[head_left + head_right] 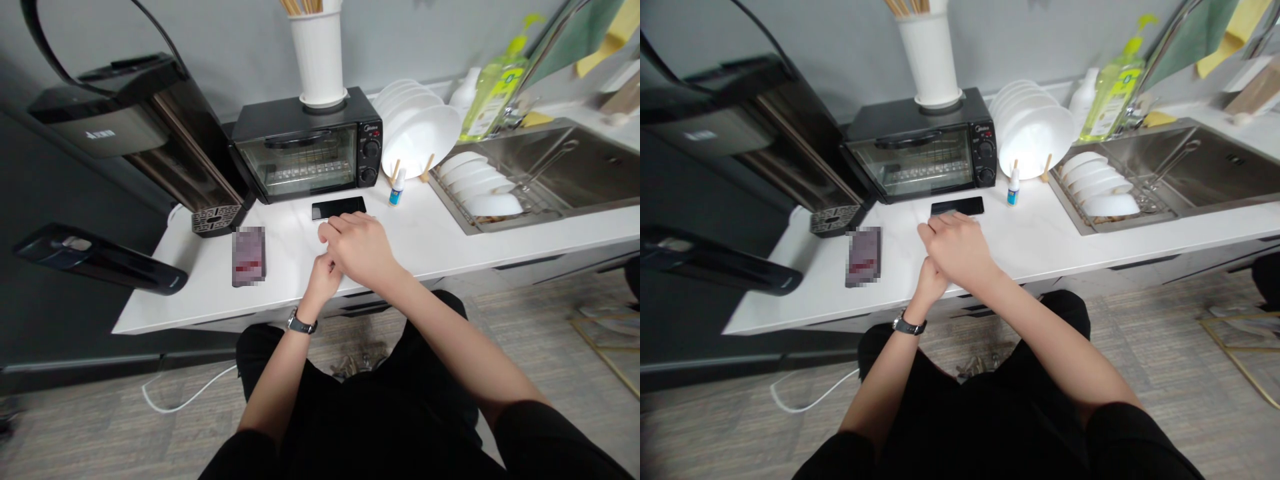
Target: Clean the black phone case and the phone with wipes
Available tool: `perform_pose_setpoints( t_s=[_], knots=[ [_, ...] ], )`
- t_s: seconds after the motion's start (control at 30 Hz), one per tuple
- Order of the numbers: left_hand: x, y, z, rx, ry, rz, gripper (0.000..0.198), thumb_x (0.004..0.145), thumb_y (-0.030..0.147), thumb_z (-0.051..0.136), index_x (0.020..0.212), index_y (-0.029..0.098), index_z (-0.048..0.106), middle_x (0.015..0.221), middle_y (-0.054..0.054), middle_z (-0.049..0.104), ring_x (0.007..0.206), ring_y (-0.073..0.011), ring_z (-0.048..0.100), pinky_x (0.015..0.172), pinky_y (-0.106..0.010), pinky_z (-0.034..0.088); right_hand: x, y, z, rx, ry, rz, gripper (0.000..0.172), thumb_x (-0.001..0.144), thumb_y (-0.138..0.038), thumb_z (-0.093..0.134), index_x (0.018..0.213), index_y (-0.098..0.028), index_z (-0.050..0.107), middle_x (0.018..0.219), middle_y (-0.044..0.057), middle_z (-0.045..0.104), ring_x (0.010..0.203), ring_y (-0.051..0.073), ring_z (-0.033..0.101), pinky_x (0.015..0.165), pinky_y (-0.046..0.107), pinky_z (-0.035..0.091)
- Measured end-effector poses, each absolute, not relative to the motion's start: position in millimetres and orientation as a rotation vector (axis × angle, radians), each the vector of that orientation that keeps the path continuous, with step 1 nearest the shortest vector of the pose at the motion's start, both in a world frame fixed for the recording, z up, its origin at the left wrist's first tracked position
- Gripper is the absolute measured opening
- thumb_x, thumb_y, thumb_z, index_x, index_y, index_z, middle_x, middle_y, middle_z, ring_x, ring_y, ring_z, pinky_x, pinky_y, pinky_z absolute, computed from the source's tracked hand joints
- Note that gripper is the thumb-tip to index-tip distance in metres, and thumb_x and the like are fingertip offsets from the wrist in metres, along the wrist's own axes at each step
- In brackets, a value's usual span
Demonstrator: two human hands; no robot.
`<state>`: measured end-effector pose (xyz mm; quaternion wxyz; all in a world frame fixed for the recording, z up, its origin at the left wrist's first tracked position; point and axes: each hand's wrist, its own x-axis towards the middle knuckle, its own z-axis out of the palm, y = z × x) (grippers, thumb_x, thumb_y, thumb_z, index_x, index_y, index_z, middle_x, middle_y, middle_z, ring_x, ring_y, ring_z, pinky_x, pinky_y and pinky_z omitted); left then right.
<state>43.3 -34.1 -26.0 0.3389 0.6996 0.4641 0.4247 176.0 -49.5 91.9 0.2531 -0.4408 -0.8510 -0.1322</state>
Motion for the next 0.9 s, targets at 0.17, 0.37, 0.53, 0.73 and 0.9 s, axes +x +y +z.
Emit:
perform_pose_setpoints(
  t_s=[0.17,0.37,0.53,0.73,0.9],
  knots=[
    [45,-35,-25,1.826,1.229,1.122,0.014,0.084,0.014,0.062,0.07,0.016,0.063,0.062,0.0,0.062,0.067,-0.0174,0.056,0.06,-0.027,0.043,175,-47,91,-1.064,-2.416,-0.371,0.016,0.1,-0.01,0.055,0.093,-0.018,0.067,0.09,0.005,0.071,0.081,0.021,0.055,0.074,0.038,0.032],
    [45,-33,-20,1.785,1.172,1.105,0.02,0.086,0.017,0.056,0.067,0.016,0.057,0.061,0.001,0.06,0.062,-0.0133,0.05,0.057,-0.024,0.039,188,-45,83,-1.146,-2.227,-0.365,0.012,0.099,-0.016,0.054,0.1,-0.019,0.065,0.096,0.007,0.069,0.09,0.025,0.056,0.082,0.04,0.036],
    [46,-32,-24,1.758,1.065,1.155,0.022,0.093,0.029,0.057,0.079,0.015,0.065,0.066,-0.001,0.063,0.063,-0.014,0.053,0.061,-0.024,0.043,202,-42,75,-1.227,-2.046,-0.233,0.027,0.097,-0.044,0.063,0.105,-0.018,0.063,0.104,0.01,0.066,0.096,0.028,0.057,0.083,0.039,0.043],
    [47,-33,-26,1.777,1.101,1.15,0.029,0.095,0.034,0.057,0.074,0.015,0.062,0.06,0.001,0.056,0.058,-0.0121,0.047,0.057,-0.023,0.039,203,-41,74,-1.29,-1.979,-0.165,0.025,0.093,-0.044,0.065,0.098,-0.02,0.062,0.102,0.011,0.064,0.096,0.029,0.059,0.085,0.043,0.05],
    [44,-33,-26,1.83,1.169,1.117,0.014,0.09,0.022,0.057,0.084,0.014,0.068,0.066,0.001,0.062,0.065,-0.0141,0.053,0.062,-0.024,0.043,183,-44,77,-1.204,-2.05,-0.32,0.012,0.094,-0.016,0.055,0.096,-0.018,0.066,0.103,0.011,0.068,0.115,0.03,0.059,0.118,0.056,0.036]
  ],
)
